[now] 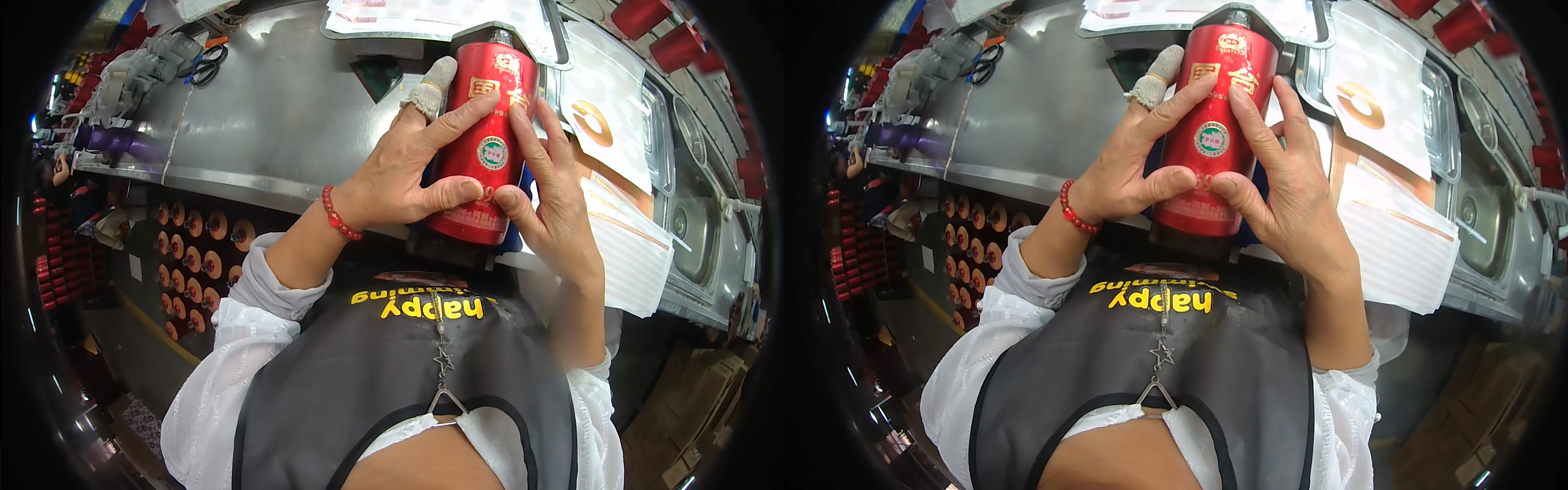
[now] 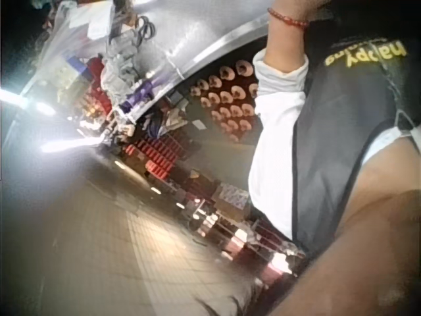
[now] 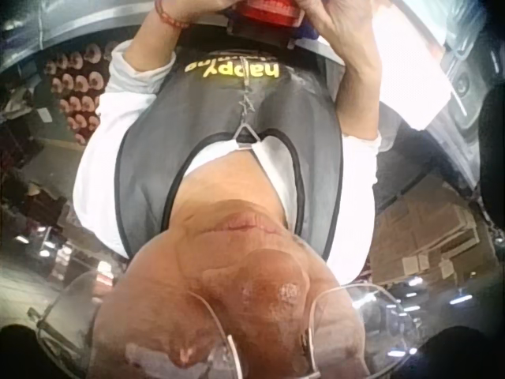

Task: The person repeatedly applies a red label to a red bottle, smooths it with a green squeegee, and then peels it off. They repeat this cycle multiple times, handling the bottle, label, and squeegee throughout the clip.

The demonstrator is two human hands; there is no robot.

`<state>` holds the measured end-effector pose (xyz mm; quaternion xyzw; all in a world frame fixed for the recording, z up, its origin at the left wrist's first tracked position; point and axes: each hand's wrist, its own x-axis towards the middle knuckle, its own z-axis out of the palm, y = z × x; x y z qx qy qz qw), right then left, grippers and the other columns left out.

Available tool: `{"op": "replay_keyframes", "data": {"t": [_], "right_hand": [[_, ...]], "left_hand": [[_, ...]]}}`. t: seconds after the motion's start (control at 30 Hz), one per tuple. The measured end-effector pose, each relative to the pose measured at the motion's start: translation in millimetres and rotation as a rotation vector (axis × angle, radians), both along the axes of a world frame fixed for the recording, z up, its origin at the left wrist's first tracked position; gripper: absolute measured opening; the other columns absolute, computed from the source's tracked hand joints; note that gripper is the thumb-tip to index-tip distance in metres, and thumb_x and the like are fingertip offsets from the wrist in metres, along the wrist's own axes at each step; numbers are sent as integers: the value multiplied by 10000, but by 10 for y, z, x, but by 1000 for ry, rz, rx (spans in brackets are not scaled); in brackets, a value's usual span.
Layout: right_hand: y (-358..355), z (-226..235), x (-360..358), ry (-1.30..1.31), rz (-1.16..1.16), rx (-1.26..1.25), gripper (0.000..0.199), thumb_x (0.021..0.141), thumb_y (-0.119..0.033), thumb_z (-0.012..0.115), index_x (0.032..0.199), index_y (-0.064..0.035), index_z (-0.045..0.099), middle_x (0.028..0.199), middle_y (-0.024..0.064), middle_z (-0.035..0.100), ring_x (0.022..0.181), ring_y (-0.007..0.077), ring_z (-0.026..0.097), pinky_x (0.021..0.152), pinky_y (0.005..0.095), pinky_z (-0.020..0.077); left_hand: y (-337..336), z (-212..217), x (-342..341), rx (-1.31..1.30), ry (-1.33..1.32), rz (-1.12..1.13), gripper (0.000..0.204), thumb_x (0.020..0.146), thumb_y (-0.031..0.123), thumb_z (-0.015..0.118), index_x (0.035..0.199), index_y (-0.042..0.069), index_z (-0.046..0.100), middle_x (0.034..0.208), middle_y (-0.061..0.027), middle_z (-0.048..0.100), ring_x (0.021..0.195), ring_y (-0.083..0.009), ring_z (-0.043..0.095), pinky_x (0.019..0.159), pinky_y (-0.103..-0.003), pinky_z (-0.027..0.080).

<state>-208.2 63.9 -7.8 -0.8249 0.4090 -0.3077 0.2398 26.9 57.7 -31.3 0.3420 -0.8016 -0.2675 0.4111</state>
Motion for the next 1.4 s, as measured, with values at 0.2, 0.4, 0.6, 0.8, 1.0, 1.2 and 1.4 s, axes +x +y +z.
{"op": "replay_keyframes", "data": {"t": [0.2, 0.4, 0.6, 0.8, 1.0, 1.2, 1.4], "right_hand": [[55, 0, -4, -1, -5, 15, 779, 919, -578, 601, 1517, -109, 433, 1585, 228, 298, 1435, 389, 363, 1131, 474, 359], [54, -39, -16, -48, -3, 25, 756, 940, -554, 592, 1527, -110, 417, 1585, 233, 296, 1439, 388, 357, 1129, 469, 356], [44, -1, -6, -22, 8, -28, 686, 937, -464, 649, 1510, -145, 448, 1550, 294, 293, 1355, 451, 422, 1083, 465, 402], [-12, 74, -38, 14, -30, 7, 720, 934, -471, 650, 1505, -86, 437, 1533, 330, 292, 1202, 404, 513, 1035, 456, 423], [-77, 191, 20, 120, -59, -41, 714, 925, -448, 668, 1505, -99, 441, 1527, 327, 302, 1068, 334, 541, 991, 437, 443], [-89, 139, 11, 41, -37, 6, 704, 924, -409, 678, 1499, -79, 439, 1549, 293, 288, 1093, 348, 533, 1001, 441, 437], [-102, 149, 3, 35, -20, 19, 706, 924, -380, 681, 1511, -85, 422, 1563, 271, 282, 1140, 362, 517, 1023, 448, 423]], "left_hand": [[-3, 12, 8, -27, -5, -26, 833, 866, 613, 669, 1536, 190, 413, 1575, -388, 147, 1476, -514, 181, 1197, -525, 193], [-47, -5, 62, -31, -36, -62, 910, 822, 659, 684, 1552, 204, 384, 1578, -383, 145, 1476, -514, 179, 1198, -533, 186], [-73, 7, 87, -47, -76, -84, 956, 812, 670, 687, 1561, 174, 360, 1581, -384, 132, 1482, -513, 159, 1203, -521, 171], [-68, 107, 73, 53, -24, -31, 969, 882, 636, 630, 1573, 70, 256, 1601, -312, 193, 1499, -453, 181, 1206, -488, 180], [-305, 108, -183, 238, 295, 237, 682, 955, 447, 647, 1400, -16, 421, 1401, -243, 469, 1316, -371, 462, 1111, -430, 357], [-459, 33, -280, 357, 419, 224, 539, 958, 311, 670, 1333, 29, 404, 1314, -167, 489, 1241, -218, 485, 1103, -406, 364], [-431, 51, -265, 286, 396, 235, 543, 967, 330, 648, 1368, 29, 439, 1364, -185, 474, 1262, -268, 483, 1103, -392, 361]]}}
